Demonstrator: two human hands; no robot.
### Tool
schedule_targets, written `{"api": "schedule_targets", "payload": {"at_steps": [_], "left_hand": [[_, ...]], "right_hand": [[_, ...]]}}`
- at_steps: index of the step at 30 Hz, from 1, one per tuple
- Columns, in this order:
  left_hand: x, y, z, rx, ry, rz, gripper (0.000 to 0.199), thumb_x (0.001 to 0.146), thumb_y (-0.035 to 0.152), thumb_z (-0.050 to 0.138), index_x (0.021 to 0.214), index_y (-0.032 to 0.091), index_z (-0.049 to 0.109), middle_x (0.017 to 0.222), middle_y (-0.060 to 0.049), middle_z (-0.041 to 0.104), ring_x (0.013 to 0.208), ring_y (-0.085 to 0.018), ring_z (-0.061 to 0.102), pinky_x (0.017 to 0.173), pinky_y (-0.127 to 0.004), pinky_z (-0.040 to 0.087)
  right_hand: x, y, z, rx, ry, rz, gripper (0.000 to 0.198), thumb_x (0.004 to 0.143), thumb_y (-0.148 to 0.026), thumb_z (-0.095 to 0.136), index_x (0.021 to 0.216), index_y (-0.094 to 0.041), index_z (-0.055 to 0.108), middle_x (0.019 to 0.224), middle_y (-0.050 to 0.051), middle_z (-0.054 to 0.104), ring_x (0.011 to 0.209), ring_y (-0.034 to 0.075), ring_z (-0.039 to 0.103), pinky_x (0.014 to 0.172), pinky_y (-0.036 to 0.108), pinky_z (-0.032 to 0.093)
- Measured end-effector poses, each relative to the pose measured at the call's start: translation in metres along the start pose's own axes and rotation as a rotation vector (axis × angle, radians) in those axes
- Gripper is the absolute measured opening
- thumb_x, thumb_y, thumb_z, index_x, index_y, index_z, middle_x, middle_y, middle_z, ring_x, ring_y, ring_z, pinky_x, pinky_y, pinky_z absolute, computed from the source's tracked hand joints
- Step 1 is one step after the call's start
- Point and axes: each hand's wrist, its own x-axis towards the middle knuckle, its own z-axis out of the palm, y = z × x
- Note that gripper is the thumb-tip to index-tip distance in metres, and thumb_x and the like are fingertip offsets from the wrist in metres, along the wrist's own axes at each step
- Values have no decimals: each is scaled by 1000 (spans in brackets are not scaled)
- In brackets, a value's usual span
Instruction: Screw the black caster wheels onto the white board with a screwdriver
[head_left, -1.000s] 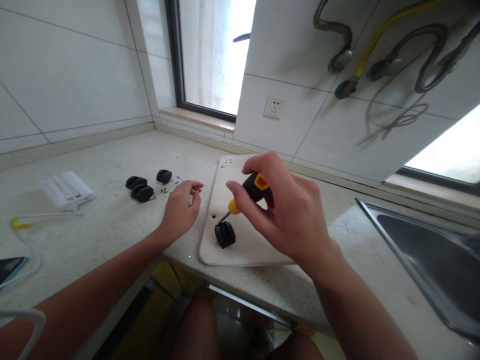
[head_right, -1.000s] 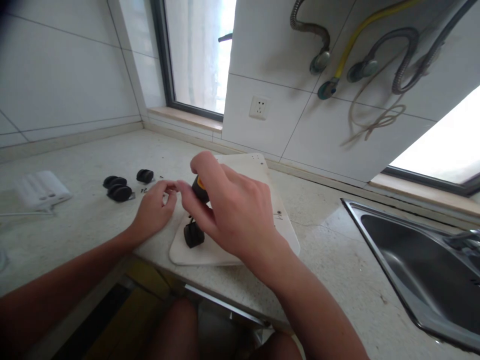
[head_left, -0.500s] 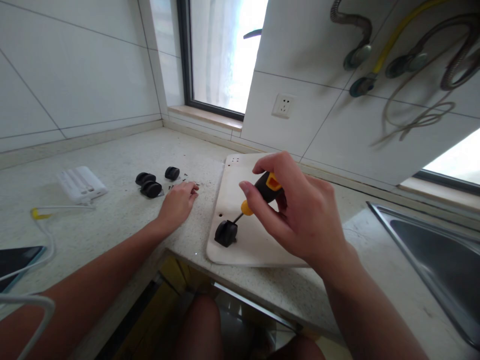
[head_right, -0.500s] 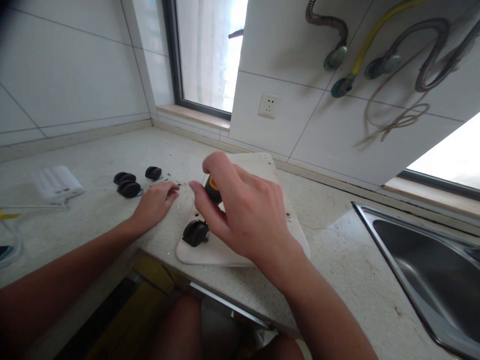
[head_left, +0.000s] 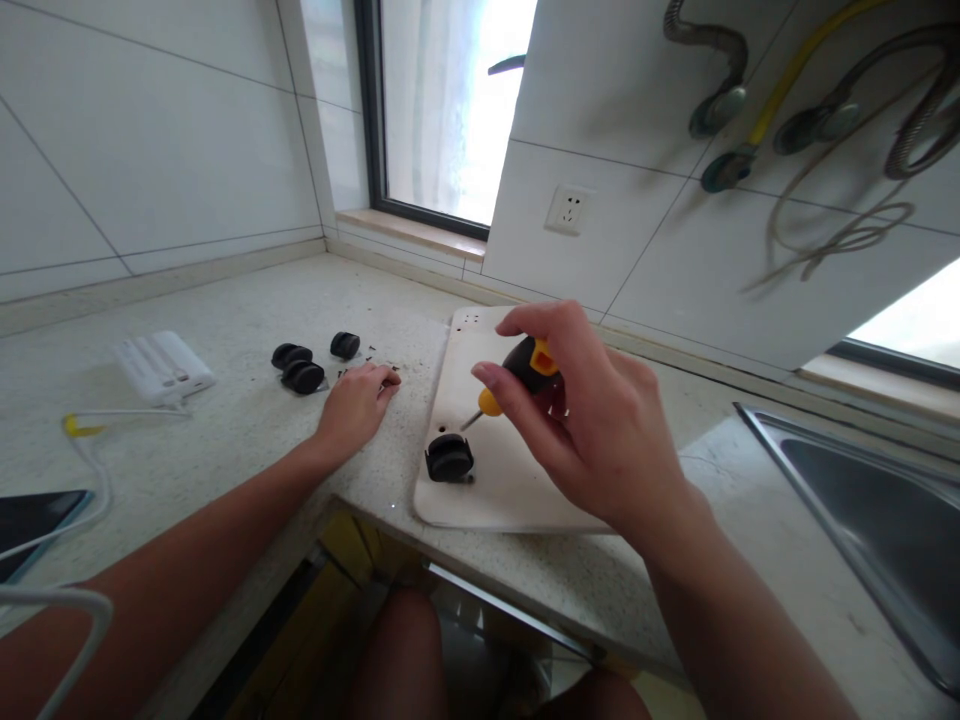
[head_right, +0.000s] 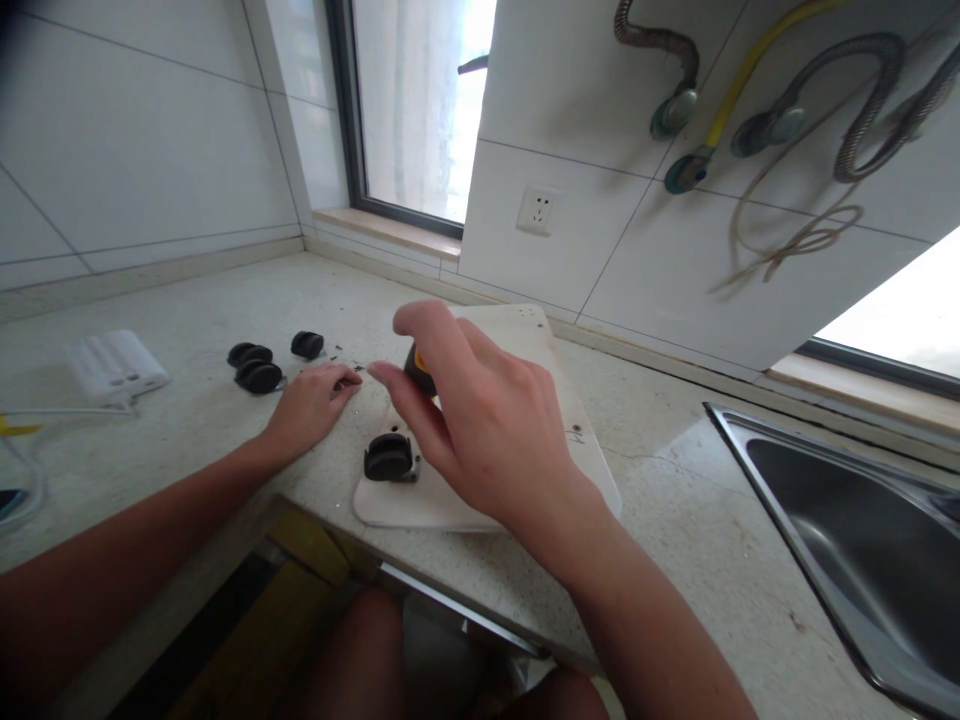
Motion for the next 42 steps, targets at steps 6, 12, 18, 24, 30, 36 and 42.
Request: {"api": "schedule_targets", "payload": {"at_steps": [6, 12, 18, 24, 30, 36, 42], "left_hand": [[0, 1, 0, -51, -2, 11, 24, 99, 26, 56, 107, 17, 76, 111, -15, 79, 106, -36, 72, 99, -51, 56], [-1, 1, 0, -48, -3, 5, 25, 99, 27, 55, 108, 17, 76, 112, -15, 79, 108, -36, 71, 100, -50, 55], [0, 9, -5, -117, 45, 8, 21, 100, 29, 57, 103, 18, 75, 106, -12, 79, 100, -31, 71, 94, -45, 56], [-4, 39, -13, -370, 129, 67, 22, 100, 34, 60, 103, 19, 77, 104, -9, 80, 92, -25, 72, 94, -40, 59], [-8, 54, -15, -739, -50, 32, 32, 95, 47, 74, 109, 20, 82, 107, -8, 84, 92, -24, 75, 88, -38, 61], [4, 46, -32, -831, -444, 107, 24, 87, 41, 85, 98, 20, 85, 93, -6, 84, 88, -23, 76, 83, -38, 60], [3, 51, -40, -719, -541, 193, 16, 86, 37, 85, 90, 21, 85, 84, -4, 80, 77, -20, 70, 72, -32, 55]], "right_hand": [[1, 4, 3, 242, -220, 5, 28, 108, -35, 68, 130, -22, 60, 107, -2, 73, 86, 9, 68, 79, 25, 50], [3, 3, 4, 291, -209, 29, 21, 108, -35, 65, 121, -21, 57, 101, -3, 69, 84, 9, 63, 78, 25, 49], [0, -3, -1, 251, -122, -3, 16, 110, -34, 61, 120, -22, 58, 94, -4, 65, 75, 7, 59, 72, 26, 47], [-2, 0, 5, 173, 74, -33, 14, 108, -29, 64, 119, -25, 58, 101, 0, 69, 83, 12, 64, 76, 30, 55], [1, 6, 11, 108, -5, -56, 14, 107, -29, 65, 117, -21, 58, 99, -1, 70, 79, 10, 63, 73, 28, 51], [1, 2, 5, 122, 87, -88, 11, 105, -22, 65, 115, -21, 60, 92, -2, 67, 77, 9, 62, 74, 27, 53], [-2, -1, 8, 87, 95, -84, 13, 106, -24, 65, 118, -24, 61, 102, 2, 72, 84, 13, 66, 78, 31, 57]]}}
